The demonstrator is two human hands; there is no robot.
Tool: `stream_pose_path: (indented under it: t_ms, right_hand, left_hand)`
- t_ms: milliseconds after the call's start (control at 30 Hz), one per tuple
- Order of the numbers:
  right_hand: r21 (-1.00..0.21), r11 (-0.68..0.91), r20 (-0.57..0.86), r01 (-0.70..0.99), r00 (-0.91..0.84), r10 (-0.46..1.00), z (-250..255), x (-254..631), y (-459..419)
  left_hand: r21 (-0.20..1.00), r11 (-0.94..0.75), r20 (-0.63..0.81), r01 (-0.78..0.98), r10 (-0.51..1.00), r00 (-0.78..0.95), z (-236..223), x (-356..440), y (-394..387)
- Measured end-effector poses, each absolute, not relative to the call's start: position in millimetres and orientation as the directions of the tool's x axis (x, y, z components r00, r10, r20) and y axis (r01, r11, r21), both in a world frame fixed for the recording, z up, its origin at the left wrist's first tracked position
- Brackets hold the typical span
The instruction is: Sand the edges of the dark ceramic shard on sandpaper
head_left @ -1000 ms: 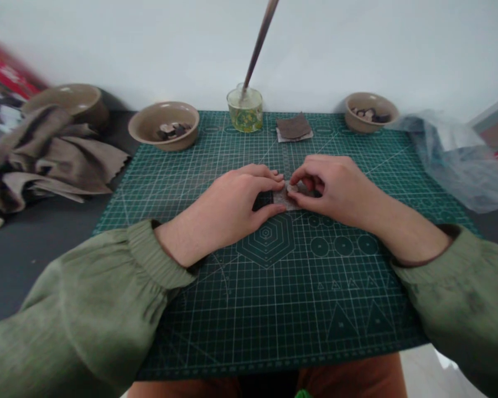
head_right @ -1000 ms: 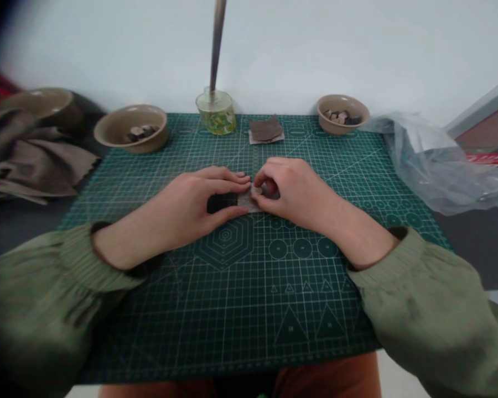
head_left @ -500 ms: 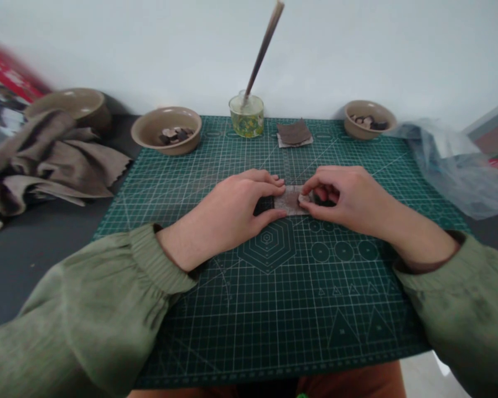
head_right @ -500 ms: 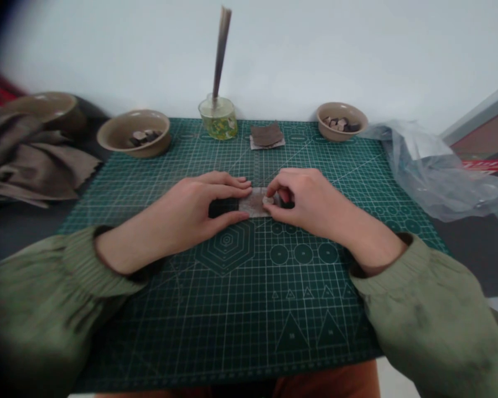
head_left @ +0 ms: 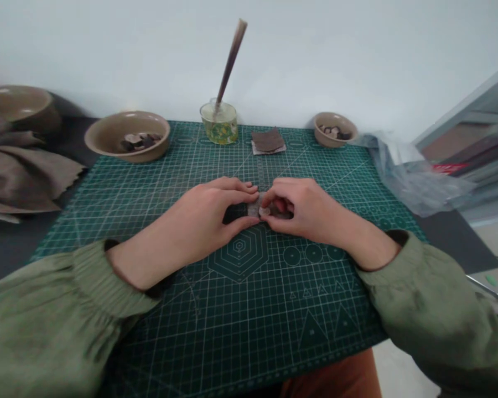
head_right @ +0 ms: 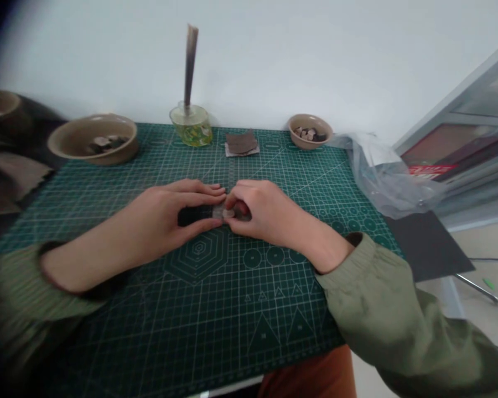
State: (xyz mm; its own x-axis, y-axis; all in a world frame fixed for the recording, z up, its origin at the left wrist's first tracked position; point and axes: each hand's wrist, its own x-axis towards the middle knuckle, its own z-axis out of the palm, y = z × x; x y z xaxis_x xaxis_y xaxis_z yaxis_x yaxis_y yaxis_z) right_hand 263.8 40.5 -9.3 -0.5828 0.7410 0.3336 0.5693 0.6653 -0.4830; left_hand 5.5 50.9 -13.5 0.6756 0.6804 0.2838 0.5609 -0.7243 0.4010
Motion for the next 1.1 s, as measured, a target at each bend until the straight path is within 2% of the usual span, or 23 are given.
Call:
stream_pose_path:
  t_ms: [167,333,433,500,600,700,800,967,1100]
  right_hand:
    - [-0.455,0.608,0.357,0.651,-0.492,0.794,-10,263,42]
    - [-0.531,0.654,0.304,0.539,-0.599,0.74,-9,264,41]
    - [-0.473,0.611,0.318,0.635,-0.523,0.791,-9,265,41]
    - [-0.457,0.624,0.327,0.634,-0.533,0.78,-9,263,41]
    - [-0.551,0.621,0.3,0.558,-0.562,0.771,-6,262,37]
    - [-0.744,0.467,0.281,0.477,-0.41,0.867,0,264,30]
    - [-0.896,0.343,0.258,0.281,-0.297,0.919,5,264,25]
    - [-0.969,0.245,0.229,-0.004,-0.372,0.9,6,261,23]
    - [-0.969,0.241,0.24,-0.051,-0.417,0.877,6,260,21]
  left_hand:
    - [0.42,-0.711,0.278,0.564,0.692,0.666,-17,4,54]
    - [0.416,-0.708,0.281,0.571,0.697,0.659,-17,5,55]
    - [0.42,-0.717,0.296,0.556,0.688,0.663,-16,6,53]
    - [0.42,-0.718,0.296,0.555,0.687,0.664,-15,6,52]
    - [0.425,-0.716,0.286,0.554,0.687,0.669,-13,5,50]
    - [0.425,-0.724,0.302,0.544,0.68,0.669,-8,7,46]
    - [0.475,-0.734,0.414,0.485,0.673,0.613,0,11,38]
    - [0.572,-0.732,0.575,0.37,0.679,0.456,11,17,24]
    - [0.601,-0.733,0.617,0.317,0.678,0.398,15,18,19]
